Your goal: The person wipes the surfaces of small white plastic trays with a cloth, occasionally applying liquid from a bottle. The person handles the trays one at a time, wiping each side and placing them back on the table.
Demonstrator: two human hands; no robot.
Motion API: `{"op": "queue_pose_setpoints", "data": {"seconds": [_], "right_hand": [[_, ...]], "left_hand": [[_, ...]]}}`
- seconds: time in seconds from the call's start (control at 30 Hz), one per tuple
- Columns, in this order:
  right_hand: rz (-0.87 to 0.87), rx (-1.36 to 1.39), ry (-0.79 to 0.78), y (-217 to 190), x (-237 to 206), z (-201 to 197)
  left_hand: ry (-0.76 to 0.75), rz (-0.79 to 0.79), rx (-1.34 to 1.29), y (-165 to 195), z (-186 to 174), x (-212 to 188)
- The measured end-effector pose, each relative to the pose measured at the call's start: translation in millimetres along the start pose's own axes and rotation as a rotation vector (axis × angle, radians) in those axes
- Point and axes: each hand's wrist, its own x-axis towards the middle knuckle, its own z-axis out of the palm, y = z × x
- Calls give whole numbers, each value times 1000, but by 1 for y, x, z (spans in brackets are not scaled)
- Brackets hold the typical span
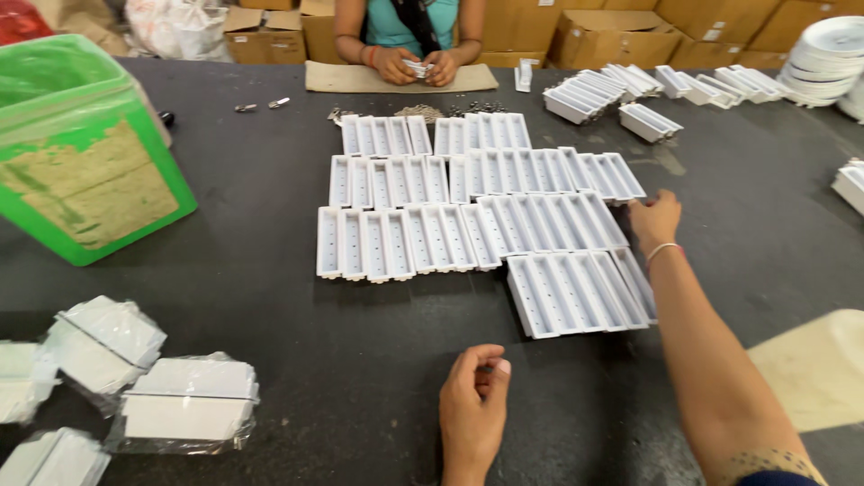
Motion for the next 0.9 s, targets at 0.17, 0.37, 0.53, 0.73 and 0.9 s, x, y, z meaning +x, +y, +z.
{"op": "queue_pose_setpoints", "data": {"seconds": [0.17, 0.37, 0.53, 0.73, 0.9], "right_hand": [[-478, -263, -252, -2, 0, -11], [-492, -243, -441, -15, 0, -12], [-425, -144, -456, -54, -29, -40], [-715, 79, -977, -125, -152, -156], [-749, 167, -1375, -111, -312, -313]], "left_hand": [[-10, -16, 2, 2, -2, -2], [-33, -81, 5, 3, -8, -2], [-20, -42, -1, 9, -13, -9], [-11, -69, -99, 13, -19, -19], [29, -21, -196, 5, -27, -28]]}}
